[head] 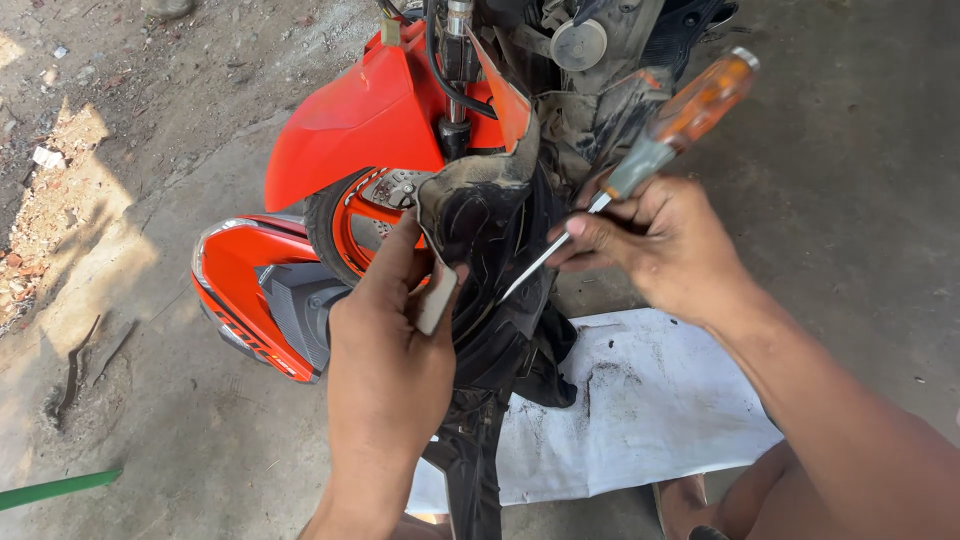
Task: Disassembling the front fairing of a motorcycle using a screwdriver to pry plastic clips
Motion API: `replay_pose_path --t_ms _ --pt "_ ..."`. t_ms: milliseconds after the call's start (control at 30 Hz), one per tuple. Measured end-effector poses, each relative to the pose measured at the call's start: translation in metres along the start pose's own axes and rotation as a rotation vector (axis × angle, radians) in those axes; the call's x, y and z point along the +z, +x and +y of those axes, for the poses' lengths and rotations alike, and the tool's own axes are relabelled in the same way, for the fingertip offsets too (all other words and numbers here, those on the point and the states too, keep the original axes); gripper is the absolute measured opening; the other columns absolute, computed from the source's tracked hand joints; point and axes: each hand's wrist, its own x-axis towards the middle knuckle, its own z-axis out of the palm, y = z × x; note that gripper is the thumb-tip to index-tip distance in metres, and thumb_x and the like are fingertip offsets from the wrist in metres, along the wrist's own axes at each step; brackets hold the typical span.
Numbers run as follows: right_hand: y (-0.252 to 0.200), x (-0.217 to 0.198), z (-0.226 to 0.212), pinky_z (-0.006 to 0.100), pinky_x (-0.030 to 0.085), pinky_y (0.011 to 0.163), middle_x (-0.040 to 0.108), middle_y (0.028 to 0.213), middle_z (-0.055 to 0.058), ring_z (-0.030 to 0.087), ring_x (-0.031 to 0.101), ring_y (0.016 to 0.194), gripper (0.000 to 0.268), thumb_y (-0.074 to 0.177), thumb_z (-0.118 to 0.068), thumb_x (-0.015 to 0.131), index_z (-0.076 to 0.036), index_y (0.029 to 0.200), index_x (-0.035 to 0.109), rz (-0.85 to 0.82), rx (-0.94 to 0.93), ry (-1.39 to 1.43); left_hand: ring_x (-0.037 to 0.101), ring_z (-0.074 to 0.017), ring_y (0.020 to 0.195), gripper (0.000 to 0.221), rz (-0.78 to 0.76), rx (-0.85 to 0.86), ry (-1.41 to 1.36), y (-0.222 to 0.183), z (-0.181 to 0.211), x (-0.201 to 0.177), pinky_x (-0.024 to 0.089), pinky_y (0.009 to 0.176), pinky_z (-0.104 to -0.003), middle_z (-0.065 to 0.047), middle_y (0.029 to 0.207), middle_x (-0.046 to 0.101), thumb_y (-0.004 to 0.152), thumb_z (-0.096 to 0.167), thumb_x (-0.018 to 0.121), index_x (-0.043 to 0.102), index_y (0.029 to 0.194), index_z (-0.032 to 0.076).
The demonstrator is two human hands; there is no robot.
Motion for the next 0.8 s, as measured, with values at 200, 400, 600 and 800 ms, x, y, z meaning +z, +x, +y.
replay_pose_path --t_ms 200,400,600,800 --pt "0.002 -0.007 0.004 0.040 0.069 0.073 0.075 0.095 0.023 0.030 0.076 0.077 0.016 0.092 0.008 0.063 0.007 0.108 0.061 0.010 0.075 0.075 0.074 -0.0124 0.068 0.049 -0.022 0.029 0.008 -0.002 -0.001 0.005 0.056 0.057 -0.026 -0.009 0.091 0.081 0.086 0.000 0.068 0.059 0.134 -0.005" --pt "-0.003 -0.002 -0.002 0.038 0.071 0.072 0.077 0.093 0.025 0.031 0.079 0.076 0.011 0.090 0.006 0.066 0.010 0.101 0.066 0.063 0.100 0.048 0.077 -0.0151 0.068 0.048 -0.010 0.089 0.030 -0.004 0.002 0.009 0.056 0.055 -0.028 -0.011 0.090 0.080 0.086 0.000 0.067 0.059 0.132 -0.007" --pt "-0.010 0.007 0.002 0.037 0.073 0.075 0.080 0.099 0.025 0.032 0.082 0.080 0.018 0.088 0.005 0.067 0.008 0.105 0.066 0.003 0.101 0.020 0.078 -0.0134 0.081 0.046 0.007 -0.014 -0.014 0.003 0.001 0.006 0.058 0.065 -0.027 -0.010 0.099 0.082 0.089 0.001 0.065 0.059 0.134 -0.003" --pt "-0.020 0.022 0.001 0.042 0.073 0.071 0.079 0.095 0.026 0.035 0.082 0.077 0.022 0.087 0.005 0.069 0.008 0.107 0.062 0.066 0.154 0.104 0.077 -0.0128 0.085 0.049 0.012 -0.016 -0.073 0.001 0.002 0.005 0.058 0.068 -0.025 -0.012 0.106 0.081 0.088 0.000 0.065 0.056 0.136 -0.006"
